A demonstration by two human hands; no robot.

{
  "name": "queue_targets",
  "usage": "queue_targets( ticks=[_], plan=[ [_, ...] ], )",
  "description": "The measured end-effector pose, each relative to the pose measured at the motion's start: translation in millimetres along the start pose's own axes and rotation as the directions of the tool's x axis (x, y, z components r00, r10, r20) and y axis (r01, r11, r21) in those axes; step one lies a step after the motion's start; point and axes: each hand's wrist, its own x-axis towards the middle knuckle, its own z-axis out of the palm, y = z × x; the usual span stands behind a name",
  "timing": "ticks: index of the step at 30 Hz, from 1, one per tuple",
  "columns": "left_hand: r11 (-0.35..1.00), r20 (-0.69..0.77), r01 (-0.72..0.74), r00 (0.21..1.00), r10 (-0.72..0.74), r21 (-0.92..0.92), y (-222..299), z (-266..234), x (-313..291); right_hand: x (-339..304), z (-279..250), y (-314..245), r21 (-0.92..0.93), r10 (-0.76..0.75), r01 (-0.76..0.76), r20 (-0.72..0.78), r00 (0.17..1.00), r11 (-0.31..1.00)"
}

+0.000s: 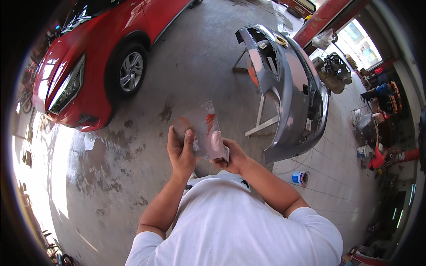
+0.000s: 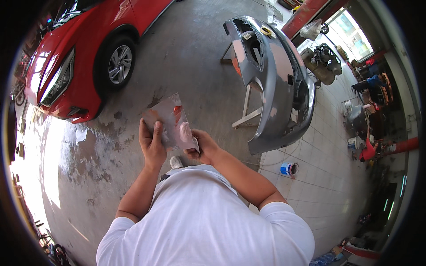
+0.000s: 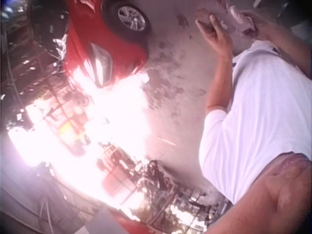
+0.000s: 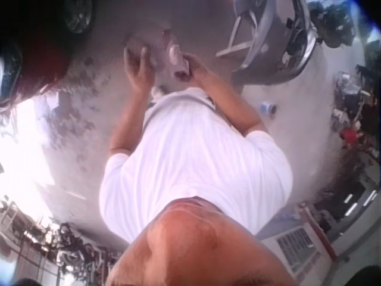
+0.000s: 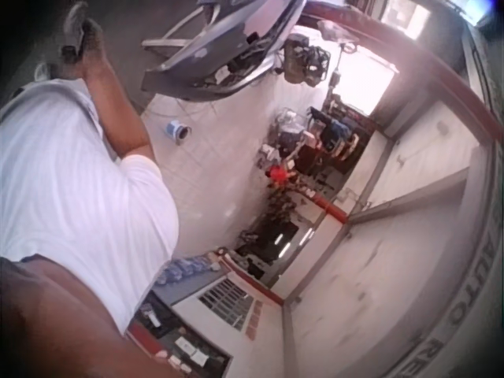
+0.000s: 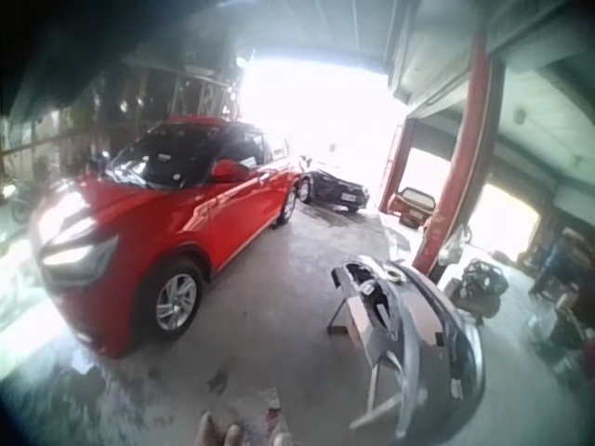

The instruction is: The person scoops body filler from a can using a spreader and applies it to a detached car bumper. They smooth the filler across the surface with the spreader and a sanding block, working along the bumper's curves and edges.

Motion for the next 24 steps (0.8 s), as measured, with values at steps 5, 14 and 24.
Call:
queue_targets(
  ticks=[5, 14, 24],
  plan=[
    [1.000, -0.028, -0.010, 1.000, 0.010, 0.025, 3, -20, 24, 13, -25, -26, -0.136, -0.425, 0.413, -0.476, 0.770, 0.900],
    [0.798, 0.202, -0.256, 0.964, 0.172, 0.546, 33, -19, 42, -35, 107, -12, -0.662, -0.558, 0.071, 0.680, 0.477, -0.746],
    [0.919, -0.098, -0.283, 0.943, 0.319, 0.274, 35, -40, 114, 5, 105, -3, -0.626, -0.491, 0.354, 0.773, 0.403, -0.695]
  ],
)
